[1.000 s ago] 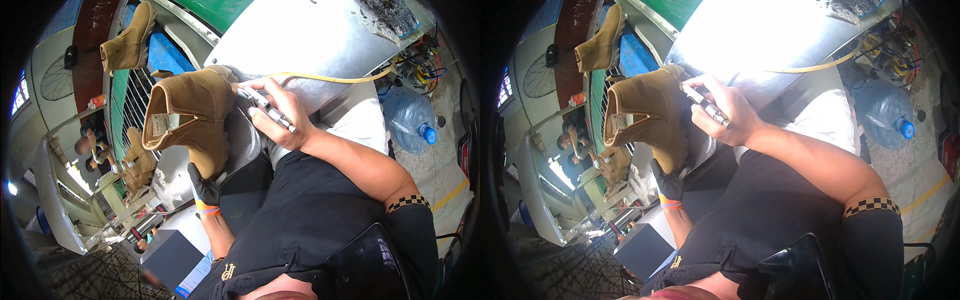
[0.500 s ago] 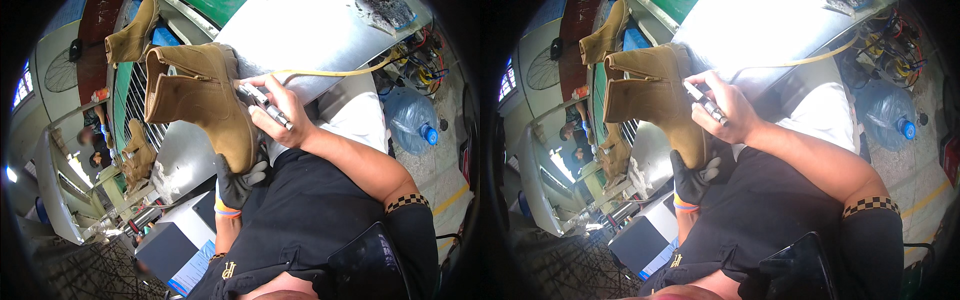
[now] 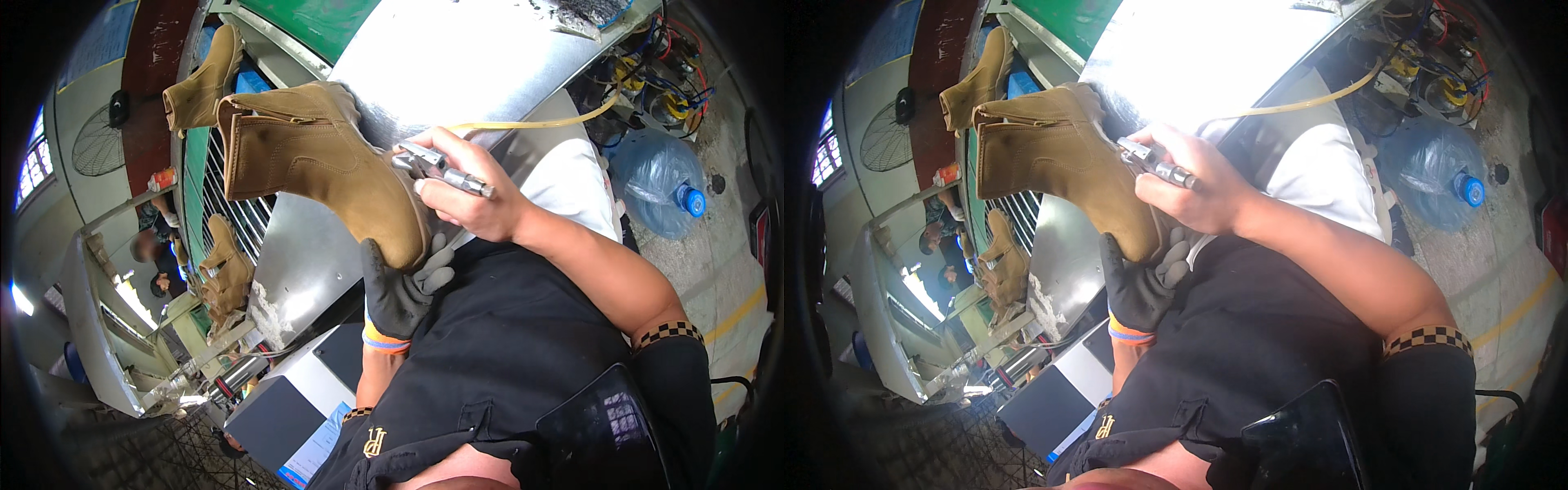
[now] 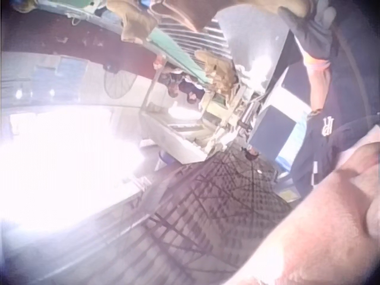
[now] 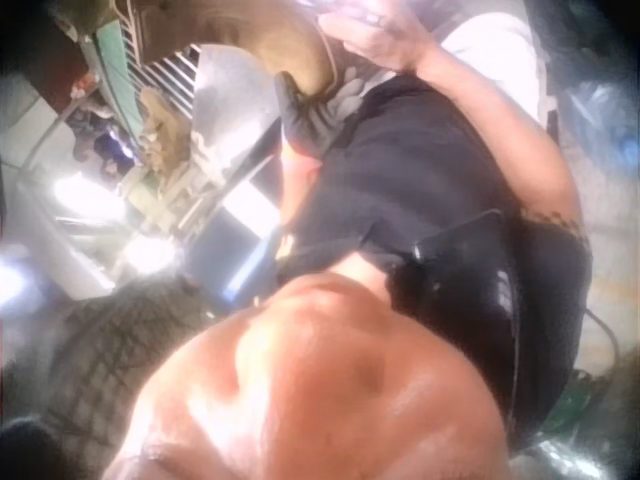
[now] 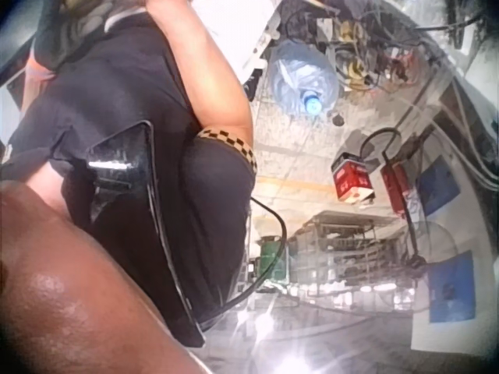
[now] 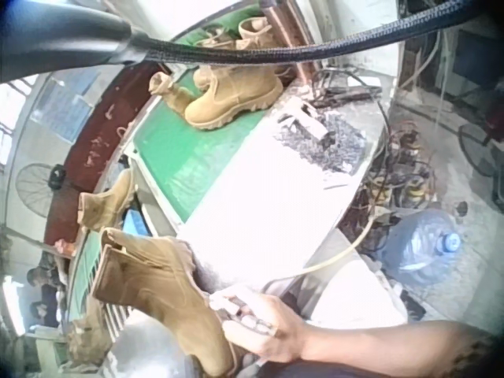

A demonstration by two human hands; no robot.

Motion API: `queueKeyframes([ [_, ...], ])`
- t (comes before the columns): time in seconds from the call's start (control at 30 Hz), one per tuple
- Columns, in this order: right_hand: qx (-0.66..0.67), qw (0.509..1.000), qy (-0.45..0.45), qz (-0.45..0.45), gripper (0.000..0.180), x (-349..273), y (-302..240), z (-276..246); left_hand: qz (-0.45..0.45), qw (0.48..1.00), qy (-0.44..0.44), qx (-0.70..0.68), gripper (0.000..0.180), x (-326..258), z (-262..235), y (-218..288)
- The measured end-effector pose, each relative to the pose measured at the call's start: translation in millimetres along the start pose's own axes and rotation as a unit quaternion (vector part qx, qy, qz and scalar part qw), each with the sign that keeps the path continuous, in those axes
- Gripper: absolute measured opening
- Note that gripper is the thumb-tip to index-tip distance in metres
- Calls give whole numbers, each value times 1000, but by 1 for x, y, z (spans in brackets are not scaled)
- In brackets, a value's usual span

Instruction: The person cleans a series of tan boots one by one using a pneumatic air tool and their gloved hands, then places each cleaned boot onto a conveyor belt.

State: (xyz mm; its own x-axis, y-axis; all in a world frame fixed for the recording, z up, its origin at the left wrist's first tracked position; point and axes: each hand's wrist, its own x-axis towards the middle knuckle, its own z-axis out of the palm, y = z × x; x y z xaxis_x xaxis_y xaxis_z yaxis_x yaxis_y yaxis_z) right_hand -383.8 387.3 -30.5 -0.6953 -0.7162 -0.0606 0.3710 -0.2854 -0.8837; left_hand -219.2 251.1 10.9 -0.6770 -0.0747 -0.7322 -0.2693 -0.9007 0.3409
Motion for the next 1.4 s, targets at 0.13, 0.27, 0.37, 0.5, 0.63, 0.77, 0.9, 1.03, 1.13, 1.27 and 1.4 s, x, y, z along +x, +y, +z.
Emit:
queueKeyframes([
  [0.13, 68, 996, -3, 54, 36, -17, -13, -14, -22, 999, -20, -28, 84, 8, 12, -5],
  [0.27, 118, 986, 21, 114, 40, -35, -35, -26, -53, 994, -72, -59, 85, 21, 27, -10],
  [0.37, 116, 985, 11, 125, 40, -43, -48, -41, -80, 990, -96, -62, 86, 34, 42, -11],
  [0.5, 97, 985, 62, 131, 24, -52, -72, -52, -100, 990, -97, -28, 89, 51, 69, -14],
  [0.63, 35, 989, 90, 114, 12, -53, -95, -58, -105, 986, -126, 30, 93, 71, 94, -19],
  [0.77, -91, 989, 100, 64, 14, -54, -104, -60, -112, 973, -198, 39, 94, 90, 114, -21],
  [0.9, -83, 978, 191, -2, 22, -53, -93, -48, -151, 936, -308, -78, 89, 116, 122, -22],
  [1.03, -151, 956, 245, -51, 36, -56, -69, -38, -99, 947, -306, -4, 81, 131, 125, -21],
  [1.13, -262, 933, 228, -92, 53, -58, -42, -35, -51, 948, -307, 62, 76, 137, 126, -21],
  [1.27, -367, 880, 226, -201, 59, -56, -23, -32, -5, 941, -306, 141, 69, 139, 123, -18],
  [1.4, -392, 871, 216, -200, 62, -59, -16, -25, -47, 926, -286, 241, 84, 140, 110, -1],
])
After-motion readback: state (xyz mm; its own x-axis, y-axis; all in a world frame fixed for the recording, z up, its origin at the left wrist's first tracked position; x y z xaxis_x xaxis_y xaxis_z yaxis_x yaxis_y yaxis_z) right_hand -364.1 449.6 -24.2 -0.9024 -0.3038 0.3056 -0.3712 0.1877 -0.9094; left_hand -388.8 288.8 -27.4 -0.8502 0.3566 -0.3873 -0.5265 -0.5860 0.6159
